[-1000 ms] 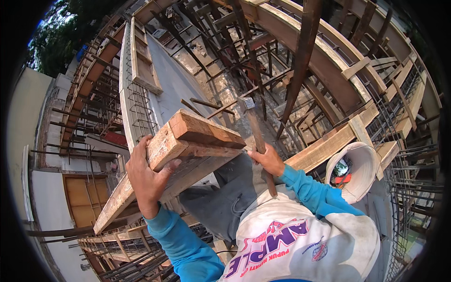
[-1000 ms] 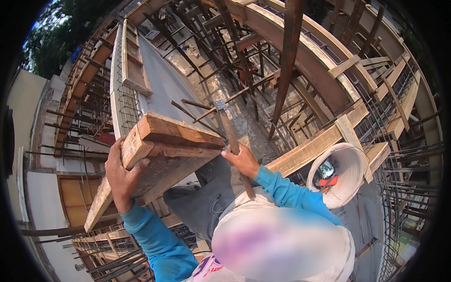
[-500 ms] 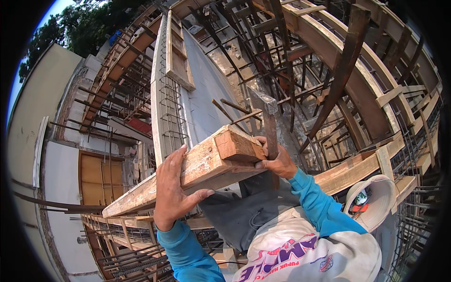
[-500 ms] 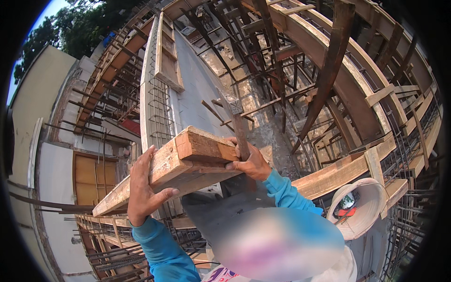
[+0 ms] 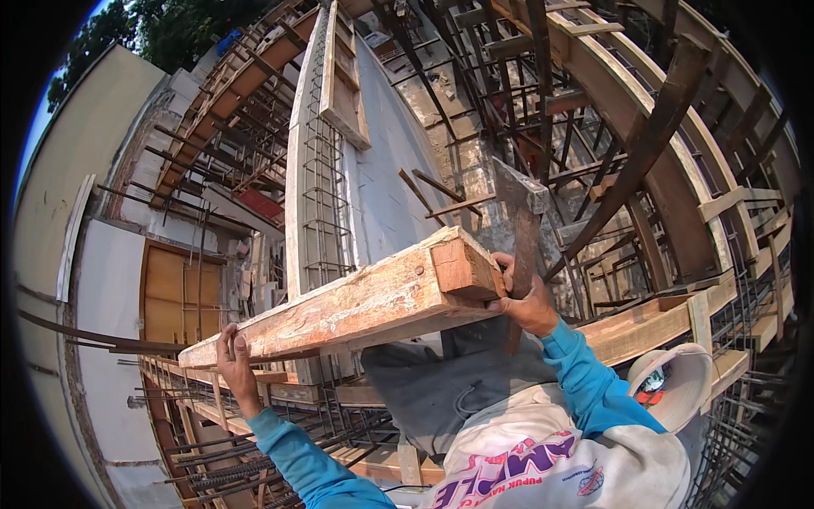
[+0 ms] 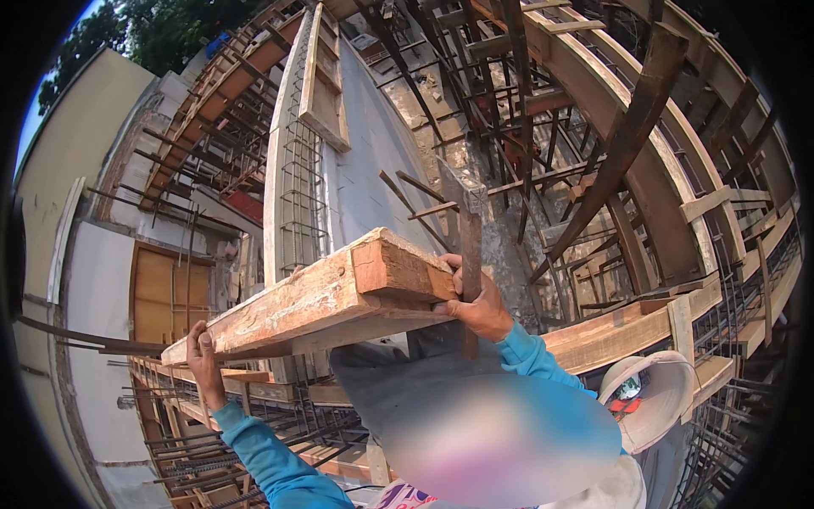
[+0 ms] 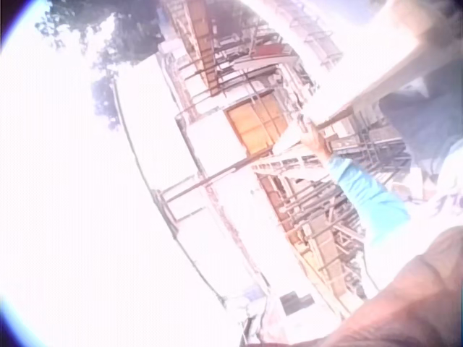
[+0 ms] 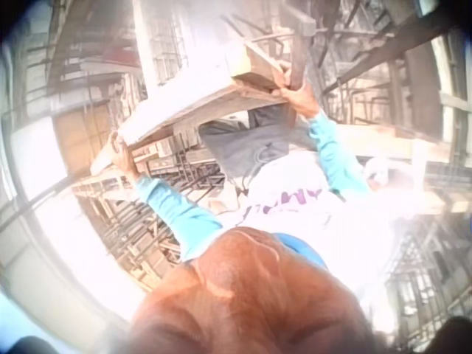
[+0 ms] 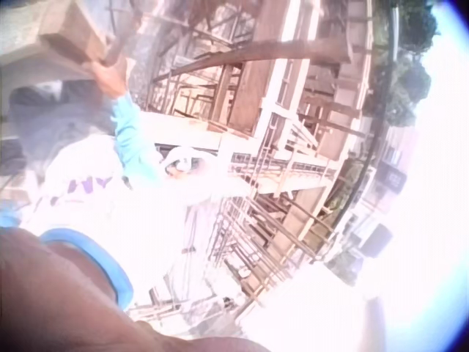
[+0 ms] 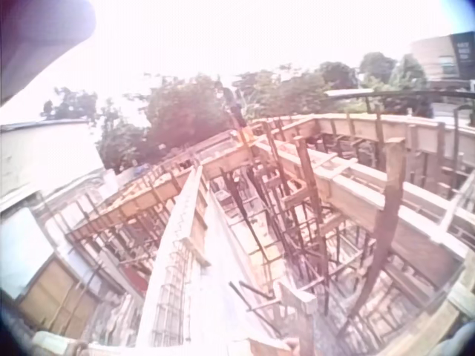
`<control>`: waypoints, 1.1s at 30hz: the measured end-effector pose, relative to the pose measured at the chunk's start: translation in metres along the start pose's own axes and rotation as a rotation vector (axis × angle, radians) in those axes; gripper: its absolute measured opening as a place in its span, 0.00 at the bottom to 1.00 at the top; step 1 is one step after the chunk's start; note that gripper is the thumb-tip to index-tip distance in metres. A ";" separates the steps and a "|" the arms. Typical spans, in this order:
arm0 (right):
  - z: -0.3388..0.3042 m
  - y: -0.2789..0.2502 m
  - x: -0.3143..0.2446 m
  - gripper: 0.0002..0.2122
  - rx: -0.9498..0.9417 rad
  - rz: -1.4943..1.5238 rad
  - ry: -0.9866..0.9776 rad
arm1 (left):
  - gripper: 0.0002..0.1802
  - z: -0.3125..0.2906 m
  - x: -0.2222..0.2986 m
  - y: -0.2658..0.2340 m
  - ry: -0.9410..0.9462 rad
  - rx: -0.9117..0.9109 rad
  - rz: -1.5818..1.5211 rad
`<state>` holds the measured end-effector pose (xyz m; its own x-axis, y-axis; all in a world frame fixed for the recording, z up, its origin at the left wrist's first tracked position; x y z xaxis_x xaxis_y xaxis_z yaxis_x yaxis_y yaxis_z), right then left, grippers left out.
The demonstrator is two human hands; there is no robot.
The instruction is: The person hammers a piece of wood onto a larger formwork assembly using a hammer. They position the board and drive a nail into it to secure the structure.
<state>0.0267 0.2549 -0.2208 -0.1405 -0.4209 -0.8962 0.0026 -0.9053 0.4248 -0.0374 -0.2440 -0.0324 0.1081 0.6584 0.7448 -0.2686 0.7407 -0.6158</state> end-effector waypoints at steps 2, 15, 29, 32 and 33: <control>0.000 0.001 -0.006 0.26 0.057 0.017 0.027 | 0.29 -0.003 -0.007 0.002 0.077 -0.006 0.000; -0.006 -0.005 0.008 0.31 0.064 -0.014 0.127 | 0.33 0.044 -0.088 -0.047 0.242 0.136 0.079; -0.014 0.011 -0.024 0.44 0.225 -0.087 0.007 | 0.36 0.041 -0.111 -0.051 0.288 0.315 -0.031; -0.024 -0.014 -0.040 0.42 0.261 -0.118 0.011 | 0.35 0.031 -0.092 -0.043 0.307 0.317 0.005; -0.026 -0.027 -0.043 0.41 0.267 -0.132 0.007 | 0.34 0.026 -0.083 -0.040 0.334 0.330 0.050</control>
<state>0.0584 0.2958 -0.1968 -0.1150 -0.3018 -0.9464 -0.2755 -0.9057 0.3223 -0.0606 -0.3322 -0.0630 0.3742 0.7394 0.5596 -0.5657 0.6602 -0.4941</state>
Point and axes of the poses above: each hand's wrist, its own z-axis towards the middle knuckle, its own y-axis out of the palm, x = y × z, the point moved 3 cm from there along z, towards the middle knuckle, and after that the axes turned 2 degrees about -x, right-handed, at the moved point
